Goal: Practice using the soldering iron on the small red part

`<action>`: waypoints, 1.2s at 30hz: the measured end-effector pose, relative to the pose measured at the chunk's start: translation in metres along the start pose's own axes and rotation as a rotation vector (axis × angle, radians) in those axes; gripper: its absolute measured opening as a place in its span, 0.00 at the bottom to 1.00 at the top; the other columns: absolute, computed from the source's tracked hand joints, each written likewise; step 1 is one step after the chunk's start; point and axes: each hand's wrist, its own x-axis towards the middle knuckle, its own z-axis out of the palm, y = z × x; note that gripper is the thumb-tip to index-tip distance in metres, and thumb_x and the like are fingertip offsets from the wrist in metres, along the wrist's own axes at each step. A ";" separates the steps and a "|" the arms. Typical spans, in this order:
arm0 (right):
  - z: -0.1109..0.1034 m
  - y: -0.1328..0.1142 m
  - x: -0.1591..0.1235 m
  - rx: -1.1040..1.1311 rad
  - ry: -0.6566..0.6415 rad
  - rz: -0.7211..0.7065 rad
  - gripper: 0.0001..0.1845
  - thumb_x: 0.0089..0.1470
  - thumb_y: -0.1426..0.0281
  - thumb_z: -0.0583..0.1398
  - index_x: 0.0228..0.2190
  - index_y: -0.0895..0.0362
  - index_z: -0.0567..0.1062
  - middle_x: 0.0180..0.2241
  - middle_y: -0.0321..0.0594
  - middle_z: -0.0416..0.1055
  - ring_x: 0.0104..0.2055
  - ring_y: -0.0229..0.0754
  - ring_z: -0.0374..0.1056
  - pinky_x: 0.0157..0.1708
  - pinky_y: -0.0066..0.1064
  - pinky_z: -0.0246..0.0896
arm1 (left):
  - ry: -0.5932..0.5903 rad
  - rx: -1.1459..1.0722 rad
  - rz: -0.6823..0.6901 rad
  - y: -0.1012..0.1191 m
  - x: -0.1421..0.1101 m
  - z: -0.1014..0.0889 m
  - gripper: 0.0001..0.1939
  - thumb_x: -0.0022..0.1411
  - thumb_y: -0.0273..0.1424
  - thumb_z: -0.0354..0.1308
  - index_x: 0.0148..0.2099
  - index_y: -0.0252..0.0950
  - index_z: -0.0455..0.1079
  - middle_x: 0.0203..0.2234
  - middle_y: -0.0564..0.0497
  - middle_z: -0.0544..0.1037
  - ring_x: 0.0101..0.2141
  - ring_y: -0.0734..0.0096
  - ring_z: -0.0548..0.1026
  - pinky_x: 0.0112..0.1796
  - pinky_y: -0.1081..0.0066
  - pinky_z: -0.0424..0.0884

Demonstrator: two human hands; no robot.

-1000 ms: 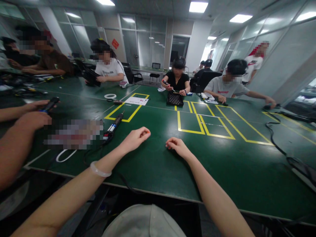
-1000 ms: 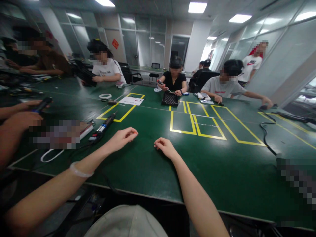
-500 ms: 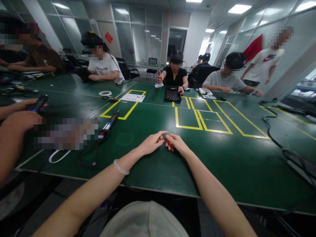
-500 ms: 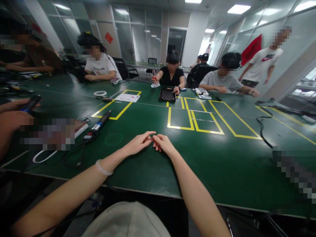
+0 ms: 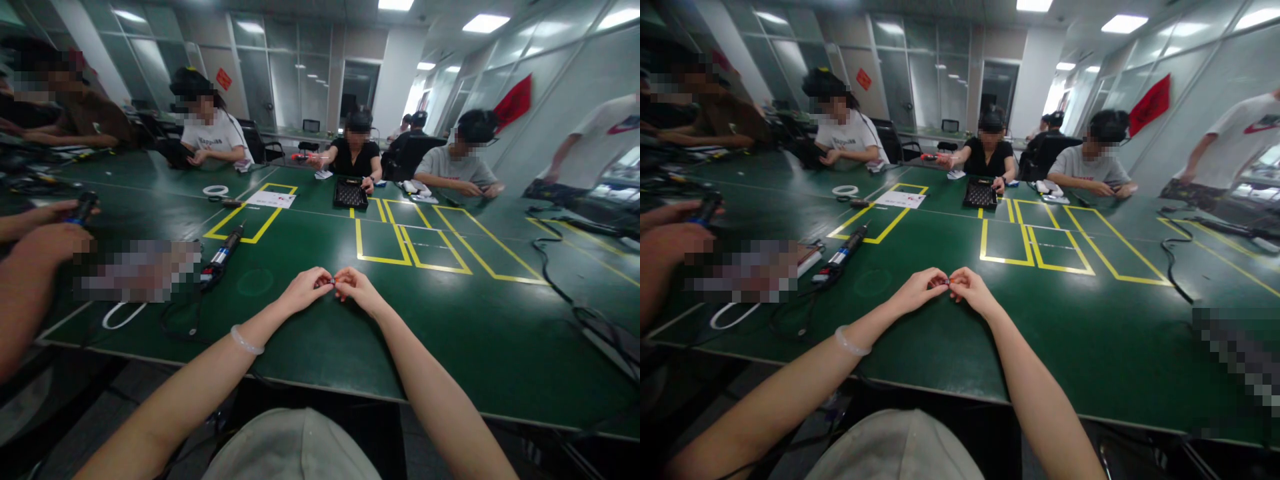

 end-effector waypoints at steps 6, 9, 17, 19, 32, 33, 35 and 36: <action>-0.002 0.006 0.003 -0.073 -0.005 -0.034 0.18 0.45 0.61 0.66 0.35 0.56 0.67 0.27 0.34 0.70 0.26 0.35 0.67 0.22 0.25 0.62 | 0.005 0.081 0.017 -0.002 -0.002 -0.001 0.12 0.62 0.38 0.53 0.42 0.38 0.71 0.35 0.49 0.74 0.35 0.69 0.72 0.37 0.70 0.68; -0.003 0.008 0.003 -0.125 -0.017 -0.038 0.16 0.47 0.62 0.65 0.34 0.57 0.68 0.27 0.35 0.70 0.25 0.35 0.67 0.21 0.25 0.61 | -0.011 0.097 0.019 -0.003 -0.003 -0.001 0.12 0.62 0.39 0.53 0.41 0.38 0.71 0.35 0.50 0.74 0.34 0.70 0.72 0.36 0.71 0.68; -0.004 0.010 0.003 -0.193 0.015 -0.023 0.14 0.48 0.63 0.63 0.34 0.58 0.68 0.26 0.34 0.68 0.24 0.34 0.65 0.20 0.24 0.59 | -0.068 0.065 -0.007 -0.003 -0.005 -0.004 0.17 0.63 0.36 0.51 0.54 0.41 0.65 0.32 0.53 0.75 0.32 0.71 0.73 0.35 0.72 0.68; -0.005 0.011 0.003 -0.196 0.023 -0.018 0.14 0.48 0.63 0.63 0.34 0.58 0.68 0.26 0.34 0.68 0.23 0.33 0.65 0.19 0.24 0.58 | -0.042 0.120 -0.009 0.001 -0.007 -0.011 0.17 0.63 0.37 0.50 0.53 0.41 0.66 0.35 0.52 0.76 0.35 0.69 0.74 0.37 0.71 0.68; -0.005 0.011 0.002 -0.206 0.004 0.004 0.14 0.48 0.63 0.64 0.34 0.58 0.68 0.26 0.35 0.69 0.23 0.33 0.65 0.20 0.23 0.59 | 0.145 0.511 -0.392 -0.021 -0.099 -0.128 0.35 0.63 0.48 0.45 0.68 0.41 0.46 0.40 0.50 0.75 0.37 0.63 0.75 0.39 0.66 0.69; -0.005 0.011 0.002 -0.210 0.004 0.005 0.14 0.48 0.64 0.63 0.34 0.58 0.68 0.27 0.35 0.69 0.24 0.33 0.65 0.20 0.23 0.59 | 0.160 0.537 -0.416 -0.022 -0.106 -0.136 0.36 0.63 0.48 0.45 0.68 0.41 0.44 0.40 0.50 0.75 0.37 0.63 0.75 0.39 0.66 0.70; -0.005 0.011 0.002 -0.216 0.002 0.008 0.14 0.49 0.64 0.63 0.34 0.58 0.68 0.27 0.35 0.69 0.24 0.33 0.65 0.20 0.23 0.59 | 0.182 0.603 -0.450 -0.023 -0.119 -0.151 0.34 0.62 0.48 0.44 0.67 0.41 0.48 0.41 0.50 0.75 0.39 0.63 0.74 0.40 0.66 0.69; -0.005 0.011 0.002 -0.218 0.000 0.010 0.14 0.49 0.64 0.63 0.34 0.58 0.68 0.27 0.35 0.69 0.24 0.33 0.66 0.20 0.23 0.59 | 0.192 0.650 -0.469 -0.023 -0.124 -0.157 0.32 0.63 0.48 0.43 0.65 0.41 0.52 0.42 0.49 0.75 0.41 0.63 0.74 0.42 0.66 0.69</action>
